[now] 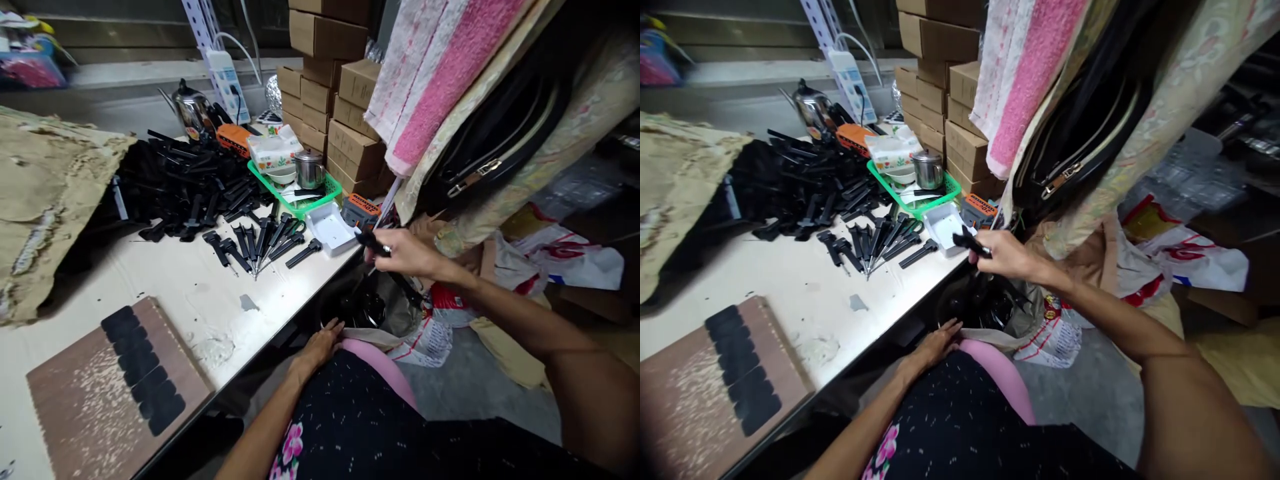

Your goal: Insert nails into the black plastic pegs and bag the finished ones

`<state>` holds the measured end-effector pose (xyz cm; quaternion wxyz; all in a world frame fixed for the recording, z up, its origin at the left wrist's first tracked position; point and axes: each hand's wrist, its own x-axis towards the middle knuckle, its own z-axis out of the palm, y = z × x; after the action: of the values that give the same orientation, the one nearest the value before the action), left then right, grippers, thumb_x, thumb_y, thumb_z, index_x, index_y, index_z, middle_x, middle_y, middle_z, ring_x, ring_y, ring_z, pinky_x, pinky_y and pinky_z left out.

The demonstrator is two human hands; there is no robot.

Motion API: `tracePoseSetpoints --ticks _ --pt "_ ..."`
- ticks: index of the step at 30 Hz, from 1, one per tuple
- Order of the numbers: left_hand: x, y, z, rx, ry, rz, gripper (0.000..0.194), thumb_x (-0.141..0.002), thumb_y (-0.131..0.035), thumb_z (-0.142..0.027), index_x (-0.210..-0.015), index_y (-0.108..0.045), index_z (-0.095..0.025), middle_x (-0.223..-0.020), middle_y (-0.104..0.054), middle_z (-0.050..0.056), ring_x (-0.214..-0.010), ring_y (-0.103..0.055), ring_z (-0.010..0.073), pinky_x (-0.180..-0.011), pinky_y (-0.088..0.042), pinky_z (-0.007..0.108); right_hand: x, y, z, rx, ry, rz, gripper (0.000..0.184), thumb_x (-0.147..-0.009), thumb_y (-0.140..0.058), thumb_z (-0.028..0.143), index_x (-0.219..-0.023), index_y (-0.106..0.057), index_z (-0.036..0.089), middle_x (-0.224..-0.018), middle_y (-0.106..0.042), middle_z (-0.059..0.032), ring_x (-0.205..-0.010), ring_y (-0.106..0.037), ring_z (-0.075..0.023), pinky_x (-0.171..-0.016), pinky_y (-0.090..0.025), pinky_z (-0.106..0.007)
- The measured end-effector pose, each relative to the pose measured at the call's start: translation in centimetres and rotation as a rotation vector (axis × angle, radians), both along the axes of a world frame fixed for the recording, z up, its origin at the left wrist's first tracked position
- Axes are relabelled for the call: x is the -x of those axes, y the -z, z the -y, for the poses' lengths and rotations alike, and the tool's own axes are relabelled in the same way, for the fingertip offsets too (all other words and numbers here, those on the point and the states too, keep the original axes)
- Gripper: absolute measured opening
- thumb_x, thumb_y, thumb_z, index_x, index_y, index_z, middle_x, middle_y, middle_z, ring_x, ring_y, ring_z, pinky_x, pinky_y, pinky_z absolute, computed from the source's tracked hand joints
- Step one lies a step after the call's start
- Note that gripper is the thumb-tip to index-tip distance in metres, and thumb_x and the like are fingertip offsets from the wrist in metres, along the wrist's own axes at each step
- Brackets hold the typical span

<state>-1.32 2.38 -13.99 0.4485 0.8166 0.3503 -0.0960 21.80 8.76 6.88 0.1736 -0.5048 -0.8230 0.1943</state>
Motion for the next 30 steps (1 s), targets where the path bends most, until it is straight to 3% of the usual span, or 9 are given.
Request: tracePoseSetpoints --ticks 5,8,11,14,18,22,24,26,30 --pt "0.1 -0.4 0.6 0.027 -0.016 -0.006 0.033 -0.090 -0.039 -0.025 -0.116 -0.059 -0.022 -0.117 -0.062 0.008 -0.109 -0.058 0.0215 -0.093 -0.041 0.032 -2.0 8.7 3.8 0.079 0.034 0.128 0.012 -0.073 -0.052 0.010 -0.077 -0.062 0.017 -0.080 -0.061 -0.0076 -0.072 -0.058 -0.0191 -0.064 -0.044 -0.028" --pt "0.3 -0.5 1.0 0.021 -0.045 -0.018 0.029 -0.090 -0.039 -0.026 -0.108 -0.062 -0.021 -0.111 -0.064 0.008 -0.104 -0.060 0.0214 -0.090 -0.042 0.032 -2.3 11.2 4.6 0.077 0.025 0.176 0.027 -0.070 -0.063 0.016 -0.098 -0.064 0.018 -0.092 -0.063 -0.0127 -0.080 -0.061 -0.0272 -0.066 -0.047 -0.036" --pt "0.3 -0.3 1.1 0.016 -0.073 -0.030 0.029 -0.088 -0.040 -0.025 -0.107 -0.062 -0.021 -0.110 -0.063 0.008 -0.102 -0.060 0.0218 -0.088 -0.043 0.032 -0.4 10.7 3.4 0.037 0.013 0.179 0.032 -0.083 -0.056 0.025 -0.115 -0.057 0.022 -0.105 -0.062 -0.0112 -0.089 -0.061 -0.0252 -0.073 -0.049 -0.035" --pt "0.2 -0.1 1.2 0.017 -0.090 -0.045 0.030 -0.087 -0.041 -0.024 -0.107 -0.062 -0.021 -0.111 -0.063 0.008 -0.102 -0.060 0.0221 -0.088 -0.043 0.032 3.9 9.1 0.1 -0.115 -0.045 0.195 0.026 -0.094 -0.038 0.021 -0.113 -0.056 0.022 -0.106 -0.060 -0.0074 -0.093 -0.058 -0.0189 -0.078 -0.047 -0.029" --pt "0.4 -0.2 1.4 0.018 -0.109 -0.068 0.030 -0.086 -0.041 -0.024 -0.106 -0.063 -0.022 -0.111 -0.064 0.007 -0.104 -0.059 0.0227 -0.089 -0.043 0.034 10.1 8.5 -5.1 -0.242 -0.191 0.403 0.025 -0.092 -0.038 0.011 -0.108 -0.056 0.020 -0.103 -0.059 -0.0084 -0.096 -0.051 -0.0206 -0.071 -0.044 -0.028" --pt "0.8 -0.3 1.5 0.012 -0.126 -0.068 0.030 -0.086 -0.041 -0.024 -0.106 -0.064 -0.021 -0.112 -0.064 0.008 -0.104 -0.059 0.0240 -0.090 -0.043 0.035 12.7 8.4 -7.7 -0.232 -0.276 0.406 0.021 -0.092 -0.039 0.012 -0.094 -0.059 0.018 -0.095 -0.061 -0.0083 -0.094 -0.049 -0.0222 -0.073 -0.043 -0.032" --pt "1.0 -0.3 1.5 0.011 -0.136 -0.068 0.031 -0.085 -0.042 -0.024 -0.107 -0.064 -0.021 -0.112 -0.064 0.009 -0.104 -0.059 0.0245 -0.089 -0.043 0.035 12.6 7.7 -7.6 -0.241 -0.279 0.198 0.016 -0.091 -0.043 0.016 -0.095 -0.059 0.017 -0.095 -0.062 -0.0078 -0.094 -0.051 -0.0216 -0.079 -0.043 -0.034" --pt "1.1 -0.3 1.5 0.010 -0.141 -0.068 0.030 -0.085 -0.043 -0.024 -0.107 -0.064 -0.022 -0.112 -0.064 0.009 -0.104 -0.059 0.0249 -0.089 -0.044 0.036 12.1 6.7 -7.1 -0.181 -0.212 -0.140 0.015 -0.089 -0.050 0.023 -0.102 -0.057 0.018 -0.097 -0.063 -0.0067 -0.093 -0.054 -0.0196 -0.081 -0.044 -0.034" --pt "1.3 -0.4 1.4 0.001 -0.129 -0.060 0.029 -0.086 -0.043 -0.026 -0.106 -0.064 -0.022 -0.111 -0.065 0.009 -0.104 -0.060 0.0249 -0.088 -0.044 0.036 10.5 5.1 -6.0 0.150 -0.020 -0.831 0.024 -0.084 -0.057 0.034 -0.103 -0.050 0.020 -0.096 -0.064 -0.0044 -0.086 -0.061 -0.0158 -0.069 -0.050 -0.028"
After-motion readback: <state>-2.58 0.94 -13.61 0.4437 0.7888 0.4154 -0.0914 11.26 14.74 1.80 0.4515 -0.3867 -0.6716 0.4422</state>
